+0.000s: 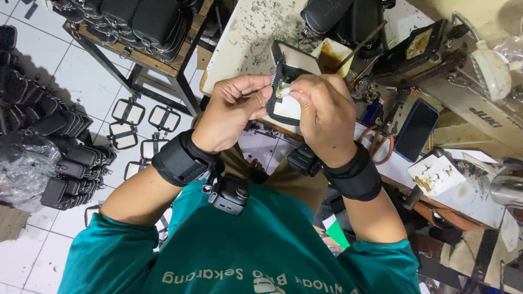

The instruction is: Apply glue to the edges of leather components using a small applicator stick

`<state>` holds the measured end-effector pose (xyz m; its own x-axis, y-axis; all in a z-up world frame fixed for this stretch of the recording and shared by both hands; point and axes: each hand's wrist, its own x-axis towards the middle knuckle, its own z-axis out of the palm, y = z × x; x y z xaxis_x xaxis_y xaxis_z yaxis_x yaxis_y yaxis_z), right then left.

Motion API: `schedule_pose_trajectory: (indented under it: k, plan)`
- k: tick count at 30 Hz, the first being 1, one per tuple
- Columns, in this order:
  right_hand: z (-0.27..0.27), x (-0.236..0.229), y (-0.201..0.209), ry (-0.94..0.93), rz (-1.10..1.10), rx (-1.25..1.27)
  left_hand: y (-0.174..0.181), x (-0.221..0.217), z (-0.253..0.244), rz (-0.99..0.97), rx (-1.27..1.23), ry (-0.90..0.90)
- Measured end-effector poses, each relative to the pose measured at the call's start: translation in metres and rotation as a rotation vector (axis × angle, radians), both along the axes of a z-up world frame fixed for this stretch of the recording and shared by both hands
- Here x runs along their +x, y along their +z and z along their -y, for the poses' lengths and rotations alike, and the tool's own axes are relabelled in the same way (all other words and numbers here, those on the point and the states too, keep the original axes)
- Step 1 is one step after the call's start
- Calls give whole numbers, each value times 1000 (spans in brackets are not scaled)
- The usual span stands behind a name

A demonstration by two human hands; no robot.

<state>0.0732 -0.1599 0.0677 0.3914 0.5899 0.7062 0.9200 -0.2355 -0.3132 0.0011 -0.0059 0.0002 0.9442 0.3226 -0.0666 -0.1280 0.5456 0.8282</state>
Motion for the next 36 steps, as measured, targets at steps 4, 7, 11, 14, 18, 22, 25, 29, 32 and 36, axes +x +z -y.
schedule_pose_trajectory:
  k: [4,7,11,14,18,22,25,29,32,36]
  plan:
    - [1,-6,-8,36,57,-26,4,-3,-3,-9,7,-8]
    - [4,-7,-15,39,159,-37,8,-3,-6,-13,27,-13]
    - [6,-6,-17,79,230,-46,6,-1,-7,-14,34,-21]
    - [5,-5,-17,122,178,-11,12,-3,-7,-14,33,-28]
    - [6,-6,-12,202,113,1,16,-4,-8,-46,23,-38]
    - [9,-5,-14,238,129,-9,8,-2,-10,-55,27,-32]
    - [11,-7,-13,310,108,-8,8,-2,-10,-58,25,-34]
    - [13,-11,-3,338,175,-53,-1,2,-14,-48,39,-60]
    - [20,-9,-3,354,180,-87,-2,0,-14,-49,28,-57]
    - [25,1,-13,363,155,-54,7,-5,-15,6,87,-65]
